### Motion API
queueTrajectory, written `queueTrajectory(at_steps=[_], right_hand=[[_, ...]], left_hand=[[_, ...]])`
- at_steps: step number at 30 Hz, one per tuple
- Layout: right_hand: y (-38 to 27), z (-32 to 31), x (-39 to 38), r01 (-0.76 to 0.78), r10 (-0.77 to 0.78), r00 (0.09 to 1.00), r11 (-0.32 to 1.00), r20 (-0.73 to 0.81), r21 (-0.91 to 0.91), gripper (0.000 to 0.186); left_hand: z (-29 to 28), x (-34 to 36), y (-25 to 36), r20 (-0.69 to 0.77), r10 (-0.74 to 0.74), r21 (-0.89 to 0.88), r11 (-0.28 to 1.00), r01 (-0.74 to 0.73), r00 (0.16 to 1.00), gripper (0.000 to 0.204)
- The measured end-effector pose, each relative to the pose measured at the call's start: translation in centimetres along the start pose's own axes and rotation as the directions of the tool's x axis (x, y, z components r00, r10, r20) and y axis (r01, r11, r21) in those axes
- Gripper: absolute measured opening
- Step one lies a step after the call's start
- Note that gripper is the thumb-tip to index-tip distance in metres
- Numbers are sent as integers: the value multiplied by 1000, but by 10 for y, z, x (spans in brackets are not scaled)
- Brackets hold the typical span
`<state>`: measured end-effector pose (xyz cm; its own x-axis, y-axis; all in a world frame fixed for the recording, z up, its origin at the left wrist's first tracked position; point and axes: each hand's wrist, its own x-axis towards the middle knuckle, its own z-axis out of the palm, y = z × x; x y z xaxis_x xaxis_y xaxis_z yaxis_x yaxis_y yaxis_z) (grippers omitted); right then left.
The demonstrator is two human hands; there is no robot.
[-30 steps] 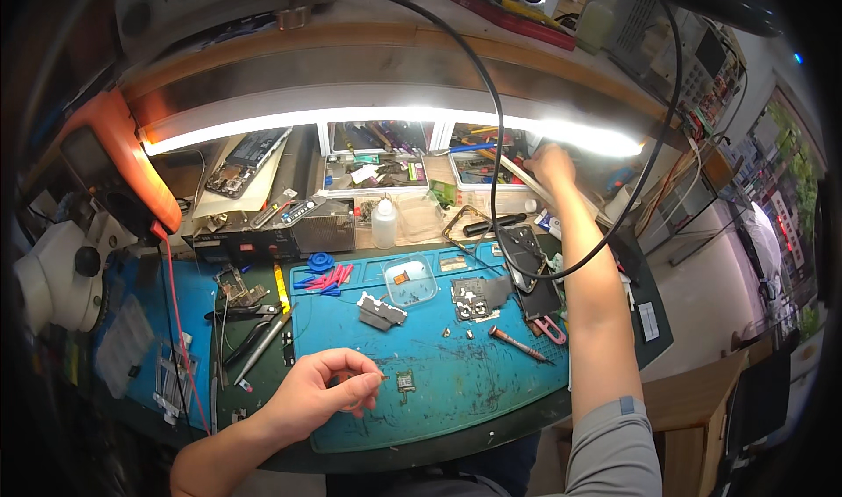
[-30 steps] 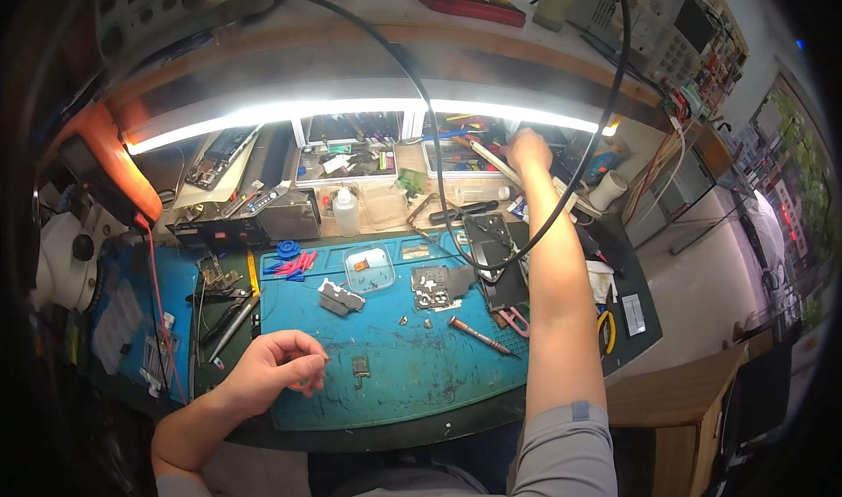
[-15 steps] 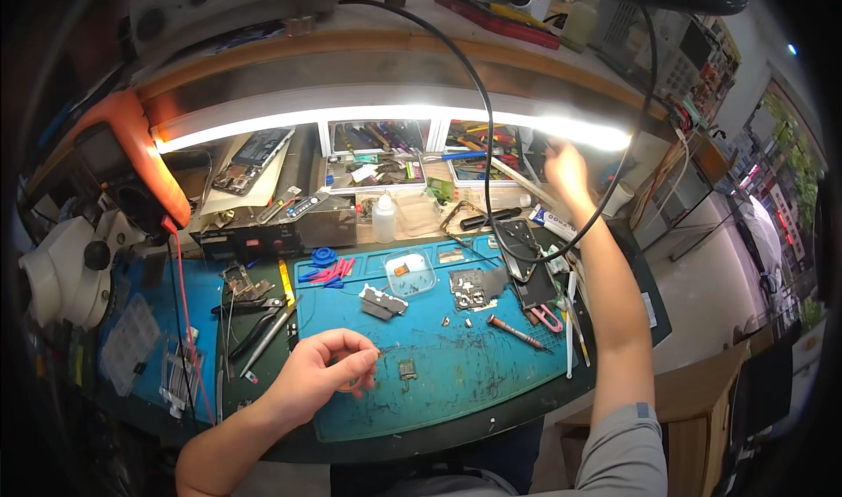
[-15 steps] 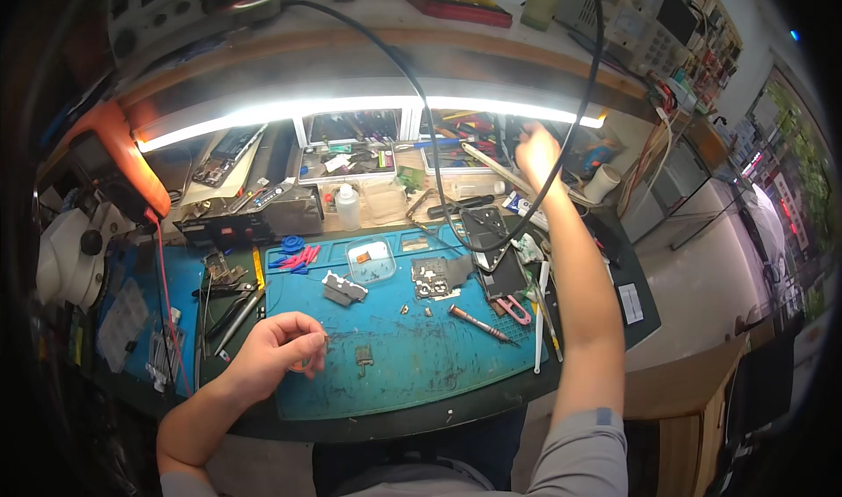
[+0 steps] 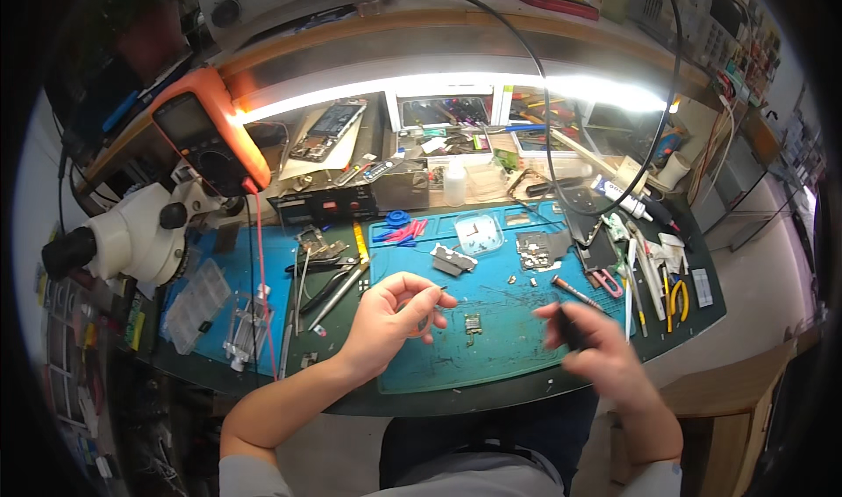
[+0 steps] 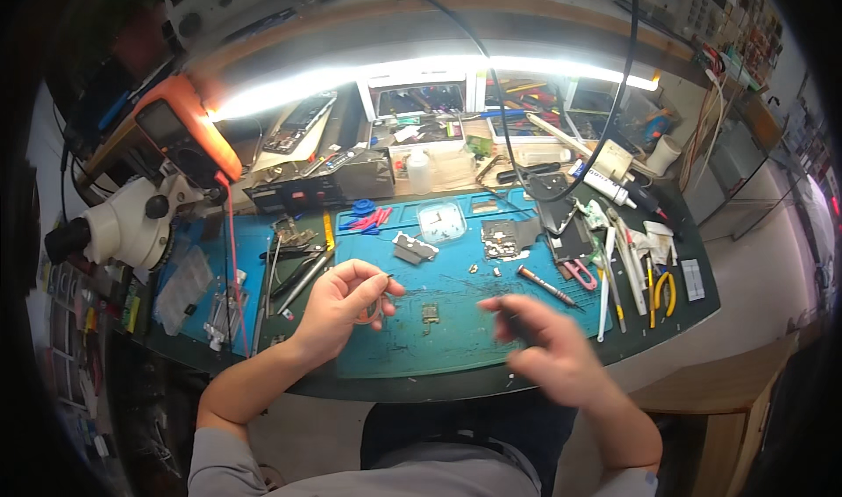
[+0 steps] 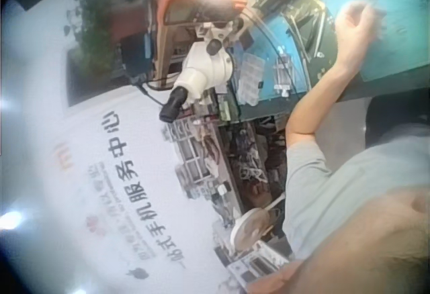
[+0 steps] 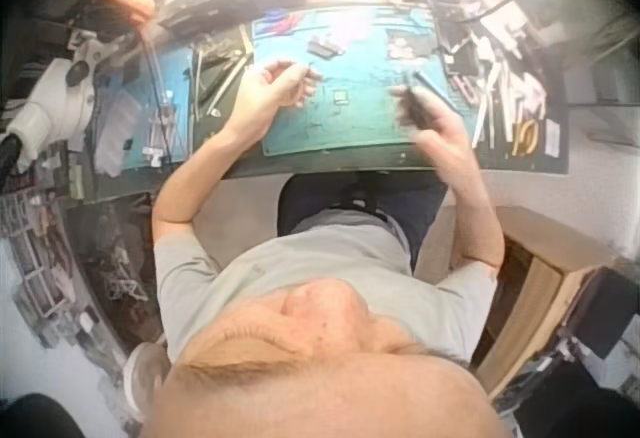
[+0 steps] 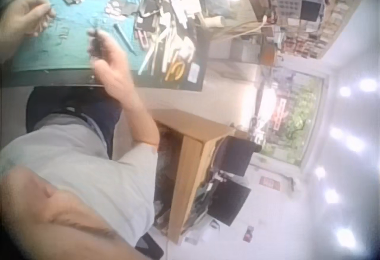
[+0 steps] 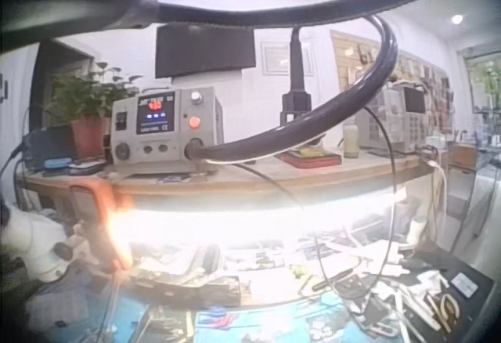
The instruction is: The person uses a soldering iron and tweezers to solder a small electronic component on a workbench. They apply flux with a syringe, position the component, and solder its connections while seated at a cluttered electronics repair station.
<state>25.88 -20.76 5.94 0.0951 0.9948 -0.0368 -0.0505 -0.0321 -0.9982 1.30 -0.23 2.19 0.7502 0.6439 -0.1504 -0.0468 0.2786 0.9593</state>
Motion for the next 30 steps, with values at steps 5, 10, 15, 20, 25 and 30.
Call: queueTrajectory(at_steps=[5,10,15,20,25,30], right_hand=[[10,68,37,-9,2,1000,939,-19,-345,45],[7,76,50,29,-50,998,907,-39,-421,45],[10,77,55,33,-63,997,888,-49,-459,44],[10,79,56,61,-94,994,889,-51,-454,42],[20,79,56,98,-137,989,885,-53,-456,40],[15,81,52,20,-57,996,899,-72,-438,38]], left_hand=[[-3,-9,2,38,66,-47,997,-65,997,18],[0,-13,9,57,64,-79,995,-59,996,18],[3,-11,11,25,42,-38,998,-41,999,15],[1,-12,10,45,20,-42,999,-19,999,16],[0,-11,10,56,15,-64,998,-11,998,17],[0,-11,8,55,-11,-49,999,14,998,17]])
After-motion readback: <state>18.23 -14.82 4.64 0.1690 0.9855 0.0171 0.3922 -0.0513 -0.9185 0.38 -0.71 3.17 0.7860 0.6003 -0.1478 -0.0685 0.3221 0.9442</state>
